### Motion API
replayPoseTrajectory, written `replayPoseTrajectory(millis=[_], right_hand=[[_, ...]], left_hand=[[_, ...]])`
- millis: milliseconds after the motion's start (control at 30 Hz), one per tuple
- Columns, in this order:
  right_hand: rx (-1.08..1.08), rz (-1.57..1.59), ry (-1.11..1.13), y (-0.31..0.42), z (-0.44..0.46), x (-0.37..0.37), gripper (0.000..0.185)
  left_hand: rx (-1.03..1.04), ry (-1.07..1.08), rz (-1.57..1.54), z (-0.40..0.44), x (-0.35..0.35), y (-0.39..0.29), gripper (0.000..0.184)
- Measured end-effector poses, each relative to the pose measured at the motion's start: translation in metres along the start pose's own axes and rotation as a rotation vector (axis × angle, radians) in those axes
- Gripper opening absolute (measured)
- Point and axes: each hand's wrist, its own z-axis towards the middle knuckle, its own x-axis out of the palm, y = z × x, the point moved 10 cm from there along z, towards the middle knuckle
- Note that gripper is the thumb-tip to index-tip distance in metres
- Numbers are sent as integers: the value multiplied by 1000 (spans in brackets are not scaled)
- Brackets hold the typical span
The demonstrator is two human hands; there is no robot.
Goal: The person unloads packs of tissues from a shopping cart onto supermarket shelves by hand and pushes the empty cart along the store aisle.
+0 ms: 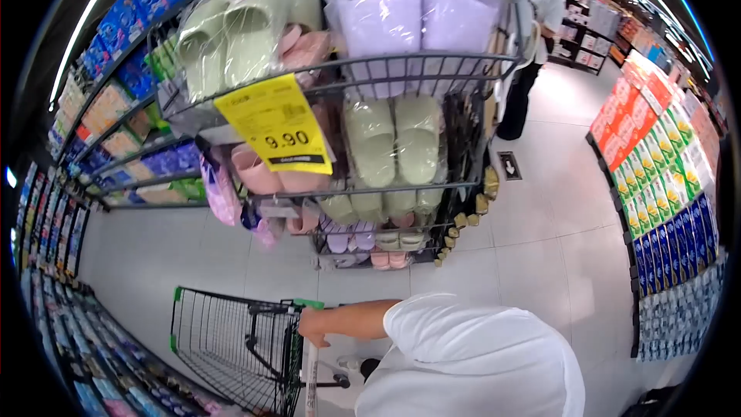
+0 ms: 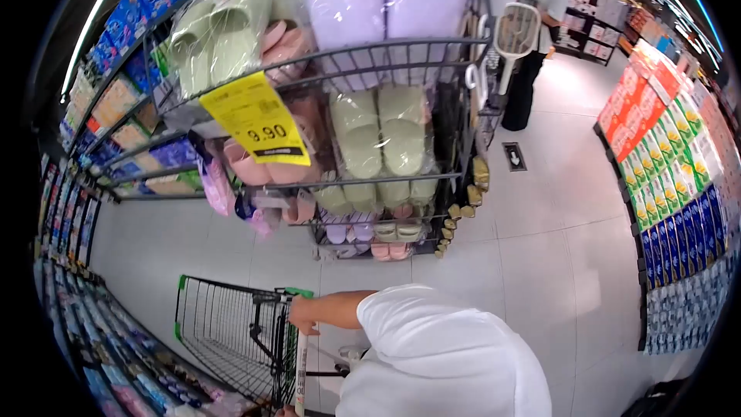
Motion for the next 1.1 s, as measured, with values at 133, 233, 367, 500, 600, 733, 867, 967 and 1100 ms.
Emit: replayPoseTrajectory(millis=[133, 233, 367, 500, 600, 733, 867, 967, 1100], right_hand=[[-39, 65, -12, -3, -27, -12, 37], [-69, 23, 64, 2, -36, -10, 48], [-105, -39, 157, 4, -24, -2, 53], [-252, -56, 224, 4, -6, 1, 56], [-104, 122, 411, 6, -9, -6, 49], [-71, 267, 545, -9, 18, 14, 53], [3, 281, 636, 9, -4, 1, 59], [-13, 335, 671, 8, 3, 5, 63], [-47, 375, 693, 14, -2, 9, 64]], left_hand=[[163, -128, -401, 14, 27, 47, 26], [-25, -210, -45, -25, -26, 33, 37], [-114, -138, 0, -28, -21, 44, 32], [-203, -132, -34, -22, -10, 54, 29], [-247, -172, -102, -28, -20, 52, 27], [-245, -182, -166, -23, -19, 55, 27], [-267, -177, -191, -21, -21, 59, 27], [-238, -222, -218, -27, -30, 55, 25], [-268, -262, -258, -36, -24, 63, 24]])
